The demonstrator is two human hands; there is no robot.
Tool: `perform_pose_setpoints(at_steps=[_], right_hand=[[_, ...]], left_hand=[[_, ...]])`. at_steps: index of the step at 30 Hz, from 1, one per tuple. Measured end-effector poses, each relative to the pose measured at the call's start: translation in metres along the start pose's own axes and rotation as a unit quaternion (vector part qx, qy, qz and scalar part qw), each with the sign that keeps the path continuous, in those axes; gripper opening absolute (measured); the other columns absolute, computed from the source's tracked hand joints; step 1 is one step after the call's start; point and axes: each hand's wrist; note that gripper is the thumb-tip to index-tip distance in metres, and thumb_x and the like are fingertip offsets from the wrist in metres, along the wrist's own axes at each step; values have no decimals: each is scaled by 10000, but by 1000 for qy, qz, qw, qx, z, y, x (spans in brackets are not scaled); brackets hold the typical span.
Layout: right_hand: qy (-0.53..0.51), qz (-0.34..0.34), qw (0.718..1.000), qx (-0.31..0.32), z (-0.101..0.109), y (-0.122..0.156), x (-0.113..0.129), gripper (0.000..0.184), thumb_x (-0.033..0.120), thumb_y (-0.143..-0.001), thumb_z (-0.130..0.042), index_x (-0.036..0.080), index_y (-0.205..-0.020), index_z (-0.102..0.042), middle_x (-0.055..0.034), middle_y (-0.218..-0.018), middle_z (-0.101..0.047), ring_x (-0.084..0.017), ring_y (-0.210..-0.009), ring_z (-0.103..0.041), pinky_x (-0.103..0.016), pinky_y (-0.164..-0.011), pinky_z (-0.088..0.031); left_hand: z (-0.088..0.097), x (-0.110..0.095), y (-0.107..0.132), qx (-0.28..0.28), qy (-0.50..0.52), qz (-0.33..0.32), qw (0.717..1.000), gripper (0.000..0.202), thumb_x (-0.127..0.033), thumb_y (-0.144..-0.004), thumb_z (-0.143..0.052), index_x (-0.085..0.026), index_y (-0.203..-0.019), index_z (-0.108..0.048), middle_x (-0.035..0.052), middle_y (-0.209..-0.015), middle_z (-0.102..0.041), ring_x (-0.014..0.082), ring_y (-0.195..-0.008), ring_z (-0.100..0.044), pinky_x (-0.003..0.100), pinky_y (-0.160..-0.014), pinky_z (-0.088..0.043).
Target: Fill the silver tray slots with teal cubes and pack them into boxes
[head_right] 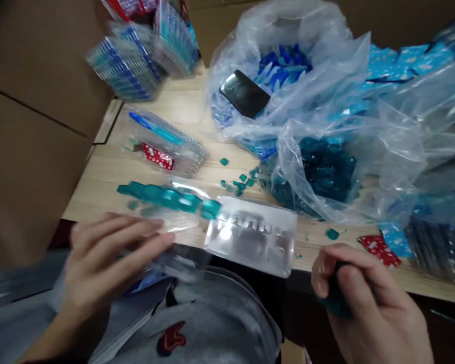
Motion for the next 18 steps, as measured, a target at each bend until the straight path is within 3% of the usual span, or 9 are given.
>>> perform_pose_setpoints(at_steps=[1,3,6,8,11,13,16,18], right_hand=[[-52,-43,998,-12,-4,-7,1,181,437,-912,-582,414,-922,-761,-57,-736,-641,-154,-572,-600,-264,-432,-492],[-121,-115,986,-14,-16,-18,6,131,453,-805,-716,360,-854,-794,-59,-824,-702,-151,-655,-668,-203,-507,-566],[-166,-162,972,31,-39,-27,16,249,358,-658,-840,332,-903,-800,-23,-945,-761,-162,-831,-731,-157,-700,-614],[-181,-165,967,66,-54,-30,20,264,290,-678,-834,314,-938,-793,-16,-989,-773,-147,-886,-739,-134,-753,-601],[-195,-173,960,100,-72,-33,22,199,239,-726,-819,286,-917,-789,-11,-994,-777,-112,-872,-745,-112,-788,-583],[-215,-184,954,104,-83,-34,22,171,236,-736,-821,266,-899,-782,-14,-957,-776,-119,-884,-748,-151,-831,-591],[-247,-195,943,108,-98,-33,20,213,256,-732,-830,240,-931,-758,-14,-894,-761,-156,-863,-759,-255,-824,-630],[-262,-183,940,121,-104,-30,19,236,262,-744,-819,236,-964,-735,3,-871,-739,-156,-807,-764,-267,-760,-648]], left_hand=[[4,15,11,-19,-79,-17,997,435,-59,-862,-638,-351,-1185,-638,-10,-1008,-741,199,-901,-640,377,-805,-490],[5,44,30,1,-169,15,986,464,-61,-859,-639,-321,-1242,-605,40,-1023,-742,244,-916,-633,437,-807,-478],[-8,75,47,50,-174,75,981,458,-92,-897,-592,-353,-1273,-558,51,-1083,-726,280,-1000,-627,525,-891,-465],[-16,83,52,76,-147,101,981,432,-166,-907,-612,-346,-1293,-534,73,-1143,-701,300,-1072,-614,579,-960,-440],[-17,84,55,86,-99,124,984,492,-333,-875,-683,-320,-1333,-502,98,-1217,-657,335,-1164,-575,628,-1034,-389],[-14,80,56,69,-68,142,985,490,-364,-885,-664,-330,-1343,-494,67,-1261,-629,331,-1204,-552,625,-1073,-361],[-13,66,51,6,-4,163,987,410,-237,-907,-608,-329,-1301,-538,3,-1277,-603,291,-1220,-544,576,-1113,-354],[-18,47,39,-18,94,173,980,395,-162,-911,-573,-345,-1260,-556,-32,-1233,-612,243,-1182,-561,524,-1109,-387]])
Point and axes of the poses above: each hand's wrist, its own y-axis away from the middle knuckle, its own z-axis out of the back of the hand, x = y × z
